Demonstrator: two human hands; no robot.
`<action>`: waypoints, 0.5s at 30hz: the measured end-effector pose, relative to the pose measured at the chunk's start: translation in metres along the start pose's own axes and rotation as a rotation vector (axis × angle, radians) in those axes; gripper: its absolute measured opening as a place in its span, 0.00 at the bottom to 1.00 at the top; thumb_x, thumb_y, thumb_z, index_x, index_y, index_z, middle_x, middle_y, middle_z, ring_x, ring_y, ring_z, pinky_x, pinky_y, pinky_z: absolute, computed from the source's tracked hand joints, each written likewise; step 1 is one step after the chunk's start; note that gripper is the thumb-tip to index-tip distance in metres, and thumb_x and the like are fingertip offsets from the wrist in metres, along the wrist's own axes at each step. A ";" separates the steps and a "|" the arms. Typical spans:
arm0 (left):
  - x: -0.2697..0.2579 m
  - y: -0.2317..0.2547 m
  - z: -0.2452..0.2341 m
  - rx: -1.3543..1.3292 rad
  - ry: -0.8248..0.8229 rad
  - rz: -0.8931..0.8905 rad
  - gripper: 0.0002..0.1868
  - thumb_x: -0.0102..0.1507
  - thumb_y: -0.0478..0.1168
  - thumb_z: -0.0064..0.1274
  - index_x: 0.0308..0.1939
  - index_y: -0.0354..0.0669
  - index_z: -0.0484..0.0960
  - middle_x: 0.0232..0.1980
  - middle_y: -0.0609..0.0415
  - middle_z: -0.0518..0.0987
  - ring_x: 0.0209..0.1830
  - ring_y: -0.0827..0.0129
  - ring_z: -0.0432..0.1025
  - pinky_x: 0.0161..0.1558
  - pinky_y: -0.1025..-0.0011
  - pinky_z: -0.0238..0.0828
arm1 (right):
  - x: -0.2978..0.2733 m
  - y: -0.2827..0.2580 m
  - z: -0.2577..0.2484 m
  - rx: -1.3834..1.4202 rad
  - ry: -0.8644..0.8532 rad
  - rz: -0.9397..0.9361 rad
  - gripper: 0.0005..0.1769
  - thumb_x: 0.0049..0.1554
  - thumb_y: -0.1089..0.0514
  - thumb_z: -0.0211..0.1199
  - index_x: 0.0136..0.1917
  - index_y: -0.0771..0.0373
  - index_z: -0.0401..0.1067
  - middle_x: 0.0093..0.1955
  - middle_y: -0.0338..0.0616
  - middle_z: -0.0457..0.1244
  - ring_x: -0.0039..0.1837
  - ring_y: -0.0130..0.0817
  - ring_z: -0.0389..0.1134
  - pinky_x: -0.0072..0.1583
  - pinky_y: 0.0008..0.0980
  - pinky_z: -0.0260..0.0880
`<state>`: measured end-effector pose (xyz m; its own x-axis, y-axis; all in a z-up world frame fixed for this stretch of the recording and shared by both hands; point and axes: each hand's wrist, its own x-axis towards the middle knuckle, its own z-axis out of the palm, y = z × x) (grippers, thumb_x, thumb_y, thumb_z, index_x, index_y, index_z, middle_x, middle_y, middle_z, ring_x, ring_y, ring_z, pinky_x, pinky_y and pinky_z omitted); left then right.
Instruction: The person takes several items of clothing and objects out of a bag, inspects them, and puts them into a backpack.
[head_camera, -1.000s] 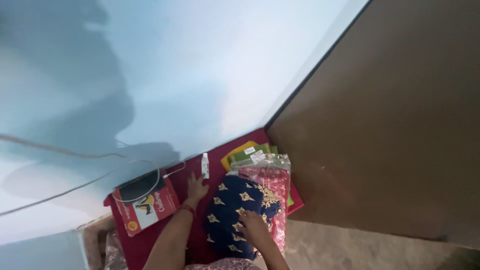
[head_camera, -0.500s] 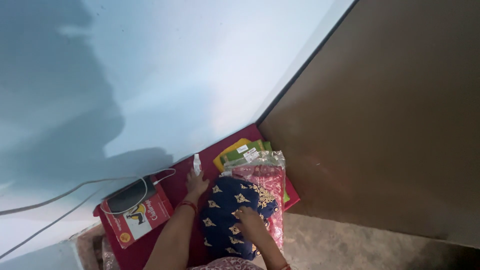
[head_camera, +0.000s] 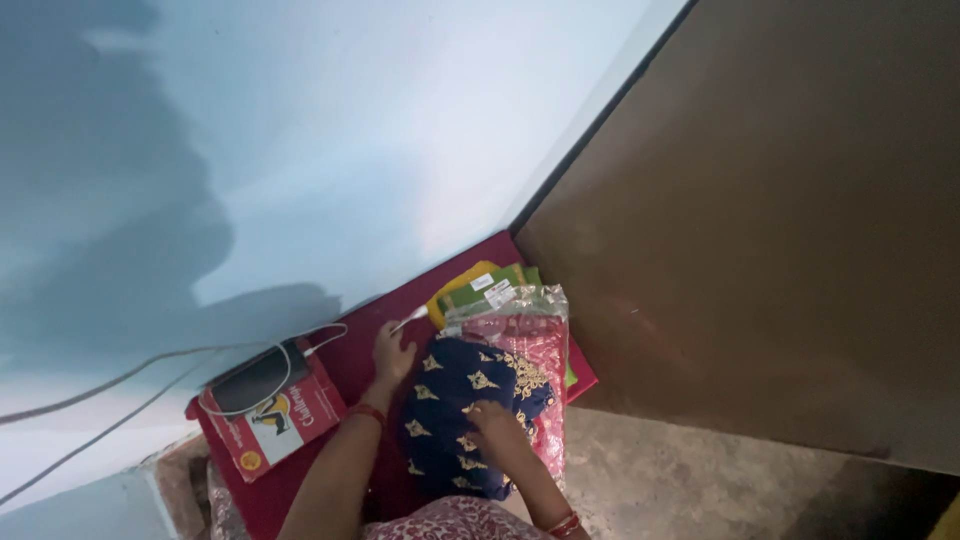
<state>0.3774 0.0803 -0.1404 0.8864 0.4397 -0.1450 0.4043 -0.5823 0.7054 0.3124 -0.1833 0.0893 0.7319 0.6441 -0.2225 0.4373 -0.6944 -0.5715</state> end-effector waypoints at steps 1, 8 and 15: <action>-0.011 0.010 -0.011 -0.016 0.102 0.141 0.27 0.57 0.43 0.60 0.60 0.37 0.80 0.66 0.51 0.70 0.67 0.51 0.65 0.69 0.56 0.62 | 0.000 -0.001 -0.002 0.005 0.018 0.009 0.22 0.49 0.58 0.71 0.56 0.63 0.73 0.61 0.52 0.65 0.62 0.52 0.66 0.61 0.46 0.67; -0.102 0.108 -0.104 0.161 0.256 0.654 0.19 0.64 0.36 0.51 0.57 0.28 0.78 0.67 0.45 0.69 0.75 0.49 0.59 0.74 0.41 0.50 | 0.019 -0.019 -0.011 0.446 0.285 0.123 0.34 0.55 0.56 0.70 0.71 0.64 0.62 0.64 0.50 0.65 0.55 0.40 0.71 0.55 0.36 0.72; -0.143 0.111 -0.123 0.304 0.269 0.956 0.16 0.63 0.37 0.52 0.53 0.33 0.81 0.69 0.52 0.69 0.76 0.53 0.55 0.75 0.37 0.47 | 0.033 -0.021 -0.007 1.218 0.399 0.198 0.31 0.61 0.60 0.61 0.74 0.63 0.57 0.54 0.45 0.66 0.51 0.30 0.71 0.53 0.28 0.74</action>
<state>0.2674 0.0365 0.0436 0.8024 -0.1798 0.5690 -0.3678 -0.8999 0.2343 0.3316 -0.1501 0.0996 0.9255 0.2785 -0.2565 -0.2952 0.1065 -0.9495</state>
